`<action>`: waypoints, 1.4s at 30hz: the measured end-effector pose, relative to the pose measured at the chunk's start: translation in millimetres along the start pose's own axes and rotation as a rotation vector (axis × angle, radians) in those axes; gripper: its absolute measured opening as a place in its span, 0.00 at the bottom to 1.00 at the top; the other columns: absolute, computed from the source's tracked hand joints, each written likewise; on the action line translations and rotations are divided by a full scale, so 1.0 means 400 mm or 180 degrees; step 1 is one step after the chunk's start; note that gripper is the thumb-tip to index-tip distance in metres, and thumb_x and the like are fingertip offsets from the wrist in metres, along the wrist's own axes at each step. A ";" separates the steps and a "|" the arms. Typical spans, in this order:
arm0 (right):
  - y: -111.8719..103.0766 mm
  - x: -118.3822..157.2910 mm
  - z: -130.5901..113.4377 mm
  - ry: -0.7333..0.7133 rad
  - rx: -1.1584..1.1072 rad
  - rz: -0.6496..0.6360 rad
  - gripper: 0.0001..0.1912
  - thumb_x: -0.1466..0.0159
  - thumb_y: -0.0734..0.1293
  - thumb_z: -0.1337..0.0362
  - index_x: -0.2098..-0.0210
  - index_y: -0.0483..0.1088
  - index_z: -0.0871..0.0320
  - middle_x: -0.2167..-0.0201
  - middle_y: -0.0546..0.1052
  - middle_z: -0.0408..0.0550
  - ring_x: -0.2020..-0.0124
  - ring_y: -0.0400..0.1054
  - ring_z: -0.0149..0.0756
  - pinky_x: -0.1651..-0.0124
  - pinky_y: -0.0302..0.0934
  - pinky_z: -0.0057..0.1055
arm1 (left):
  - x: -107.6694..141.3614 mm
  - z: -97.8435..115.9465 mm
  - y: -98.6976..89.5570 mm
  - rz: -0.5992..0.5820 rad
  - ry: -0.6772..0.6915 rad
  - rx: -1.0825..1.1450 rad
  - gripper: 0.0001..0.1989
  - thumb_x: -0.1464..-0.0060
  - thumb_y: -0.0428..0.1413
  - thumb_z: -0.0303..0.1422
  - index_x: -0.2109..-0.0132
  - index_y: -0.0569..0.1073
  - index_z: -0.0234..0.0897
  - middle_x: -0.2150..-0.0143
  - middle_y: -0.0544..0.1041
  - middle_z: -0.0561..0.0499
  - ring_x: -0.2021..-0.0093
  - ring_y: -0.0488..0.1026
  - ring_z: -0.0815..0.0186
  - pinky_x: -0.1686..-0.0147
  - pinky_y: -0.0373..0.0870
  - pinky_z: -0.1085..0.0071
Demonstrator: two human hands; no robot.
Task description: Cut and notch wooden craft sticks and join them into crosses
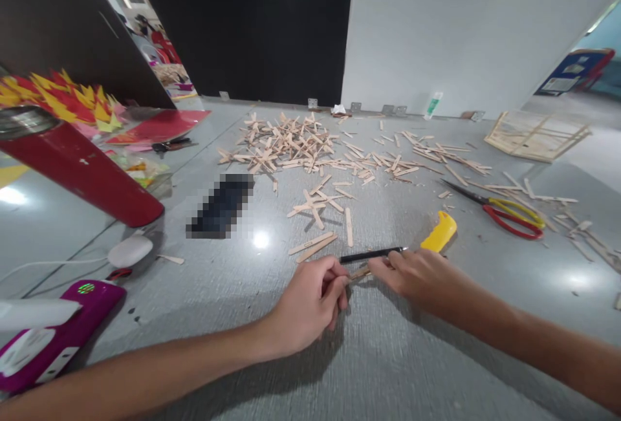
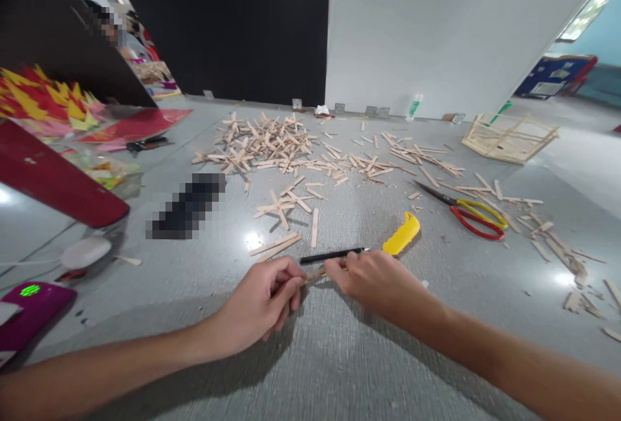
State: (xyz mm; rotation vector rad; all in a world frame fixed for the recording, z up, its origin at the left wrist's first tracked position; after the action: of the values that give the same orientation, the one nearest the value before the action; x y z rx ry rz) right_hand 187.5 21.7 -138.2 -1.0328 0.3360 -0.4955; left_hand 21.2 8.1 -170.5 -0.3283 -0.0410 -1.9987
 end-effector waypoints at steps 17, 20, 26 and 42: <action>-0.009 -0.005 -0.007 -0.0345 0.0362 0.0054 0.10 0.32 0.60 0.77 0.63 0.63 0.55 0.80 0.73 0.41 0.83 0.65 0.34 0.75 0.32 0.38 | -0.001 -0.003 0.002 -0.0040 0.0020 0.0089 0.12 0.31 0.52 0.41 0.62 0.65 0.40 0.73 0.72 0.57 0.85 0.64 0.74 0.90 0.58 0.81; 0.011 -0.017 0.013 -0.0529 0.0191 -0.0035 0.09 0.33 0.63 0.75 0.63 0.62 0.55 0.80 0.74 0.38 0.84 0.64 0.31 0.75 0.30 0.38 | -0.001 -0.008 0.004 0.0004 0.0037 0.0109 0.12 0.30 0.52 0.41 0.62 0.65 0.40 0.73 0.72 0.57 0.85 0.64 0.74 0.90 0.58 0.81; -0.075 -0.038 -0.068 -0.0063 0.0329 -0.0347 0.08 0.39 0.65 0.78 0.65 0.68 0.59 0.83 0.73 0.45 0.86 0.64 0.35 0.78 0.29 0.35 | 0.000 -0.018 0.008 0.0071 0.0048 0.0125 0.13 0.30 0.52 0.41 0.63 0.66 0.39 0.74 0.71 0.57 0.85 0.63 0.74 0.90 0.57 0.81; -0.054 -0.040 -0.070 0.0048 -0.0198 -0.0476 0.10 0.34 0.62 0.79 0.62 0.69 0.59 0.81 0.74 0.46 0.85 0.62 0.34 0.79 0.33 0.34 | -0.002 -0.017 0.009 0.0190 0.0072 0.0193 0.10 0.31 0.50 0.35 0.63 0.66 0.38 0.74 0.71 0.57 0.86 0.63 0.75 0.90 0.57 0.82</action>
State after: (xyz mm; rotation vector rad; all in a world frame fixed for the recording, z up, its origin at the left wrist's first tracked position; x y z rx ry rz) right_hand 155.3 0.7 -132.0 -1.1201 0.2902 -0.6306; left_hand 23.1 6.2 -177.8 -0.2652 -0.0765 -1.9377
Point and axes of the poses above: each hand's wrist, its own x-axis away from the middle knuckle, its own y-axis out of the palm, z = x × y, the point moved 6 cm from there along -x, towards the middle knuckle
